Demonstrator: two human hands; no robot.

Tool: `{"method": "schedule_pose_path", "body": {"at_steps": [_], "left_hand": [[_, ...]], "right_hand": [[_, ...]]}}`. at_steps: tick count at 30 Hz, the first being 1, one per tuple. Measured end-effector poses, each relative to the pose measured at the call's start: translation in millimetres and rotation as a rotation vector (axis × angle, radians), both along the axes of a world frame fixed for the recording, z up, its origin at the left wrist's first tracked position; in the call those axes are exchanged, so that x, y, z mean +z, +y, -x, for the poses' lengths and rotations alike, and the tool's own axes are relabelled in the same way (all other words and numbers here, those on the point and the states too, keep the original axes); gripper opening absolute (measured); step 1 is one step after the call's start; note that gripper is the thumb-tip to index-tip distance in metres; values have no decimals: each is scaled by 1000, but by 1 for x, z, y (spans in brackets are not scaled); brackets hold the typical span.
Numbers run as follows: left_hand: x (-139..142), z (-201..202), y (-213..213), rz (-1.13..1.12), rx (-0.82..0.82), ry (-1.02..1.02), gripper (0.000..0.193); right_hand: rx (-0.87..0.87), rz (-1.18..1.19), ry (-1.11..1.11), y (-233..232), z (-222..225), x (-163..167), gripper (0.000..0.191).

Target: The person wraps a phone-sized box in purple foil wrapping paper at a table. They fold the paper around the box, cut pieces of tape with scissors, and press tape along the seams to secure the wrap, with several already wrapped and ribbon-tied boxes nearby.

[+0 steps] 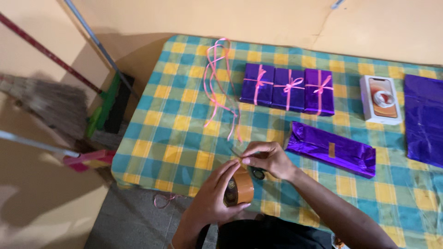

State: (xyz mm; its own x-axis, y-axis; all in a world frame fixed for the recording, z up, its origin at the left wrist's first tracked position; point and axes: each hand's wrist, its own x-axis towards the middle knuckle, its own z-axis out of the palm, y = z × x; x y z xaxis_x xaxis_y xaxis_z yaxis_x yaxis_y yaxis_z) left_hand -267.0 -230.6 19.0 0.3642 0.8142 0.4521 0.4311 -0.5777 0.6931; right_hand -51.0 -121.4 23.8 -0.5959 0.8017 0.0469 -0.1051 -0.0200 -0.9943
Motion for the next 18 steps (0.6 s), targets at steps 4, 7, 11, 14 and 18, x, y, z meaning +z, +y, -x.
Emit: {"method": "schedule_pose_path", "body": {"at_steps": [4, 7, 11, 14, 18], "left_hand": [[0, -8, 2, -22, -19, 109, 93], [-1, -15, 7, -82, -36, 87, 76], [-6, -18, 17, 100, 51, 27, 88], [-9, -21, 20, 257, 107, -73, 107], [-5, -15, 33, 226, 239, 210, 113]], "right_hand": [[-73, 5, -15, -8, -11, -1, 2], [-229, -16, 70, -7, -26, -1, 4], [-417, -41, 38, -12, -70, -3, 10], [-542, -117, -65, -21, -116, -4, 17], [-752, -180, -419, -34, -167, -4, 24]]}}
